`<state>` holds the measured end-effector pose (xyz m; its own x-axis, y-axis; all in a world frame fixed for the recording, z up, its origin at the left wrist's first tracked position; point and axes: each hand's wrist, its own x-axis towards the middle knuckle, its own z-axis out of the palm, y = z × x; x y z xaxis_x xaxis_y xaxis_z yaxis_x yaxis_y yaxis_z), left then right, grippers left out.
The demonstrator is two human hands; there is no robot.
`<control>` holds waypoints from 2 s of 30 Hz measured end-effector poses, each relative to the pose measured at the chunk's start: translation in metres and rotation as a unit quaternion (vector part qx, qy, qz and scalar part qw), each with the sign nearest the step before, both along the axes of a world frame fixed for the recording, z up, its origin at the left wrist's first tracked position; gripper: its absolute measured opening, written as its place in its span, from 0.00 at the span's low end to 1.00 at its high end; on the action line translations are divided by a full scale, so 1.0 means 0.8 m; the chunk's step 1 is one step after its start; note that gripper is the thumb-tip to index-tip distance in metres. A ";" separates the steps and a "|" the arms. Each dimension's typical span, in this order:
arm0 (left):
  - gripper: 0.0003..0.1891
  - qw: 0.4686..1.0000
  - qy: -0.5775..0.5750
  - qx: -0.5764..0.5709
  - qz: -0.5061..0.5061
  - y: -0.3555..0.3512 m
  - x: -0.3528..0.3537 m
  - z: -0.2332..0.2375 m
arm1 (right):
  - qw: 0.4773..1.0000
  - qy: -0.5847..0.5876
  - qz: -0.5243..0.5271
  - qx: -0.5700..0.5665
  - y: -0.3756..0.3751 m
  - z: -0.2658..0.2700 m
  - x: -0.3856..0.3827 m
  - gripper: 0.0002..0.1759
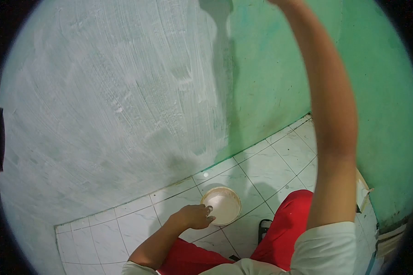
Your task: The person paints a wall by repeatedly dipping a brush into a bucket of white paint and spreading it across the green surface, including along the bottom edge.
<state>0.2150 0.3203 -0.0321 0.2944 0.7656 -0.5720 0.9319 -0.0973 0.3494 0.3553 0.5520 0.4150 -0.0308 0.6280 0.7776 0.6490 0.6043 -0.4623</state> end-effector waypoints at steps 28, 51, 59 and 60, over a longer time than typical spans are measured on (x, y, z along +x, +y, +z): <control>0.26 0.998 -0.026 0.051 0.001 -0.027 0.007 0.024 | 0.925 -0.323 0.115 -0.167 0.036 -0.234 -0.066 0.10; 0.26 1.000 -0.008 0.015 -0.001 -0.026 0.006 0.029 | 0.991 -0.011 0.136 -0.001 -0.023 -0.557 -0.118 0.19; 0.26 1.000 0.001 0.030 -0.011 -0.026 0.016 0.031 | 0.964 -0.119 0.098 -0.217 -0.049 -0.643 -0.048 0.17; 0.26 0.999 0.001 0.030 -0.011 -0.026 0.017 0.031 | 0.954 -0.122 0.089 -0.258 -0.048 -0.643 -0.042 0.17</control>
<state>0.2285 0.2996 -0.0074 0.3111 0.7920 -0.5254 0.9298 -0.1391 0.3409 0.3217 0.5140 -0.0993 -0.3137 0.8936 0.3212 0.6841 0.4473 -0.5761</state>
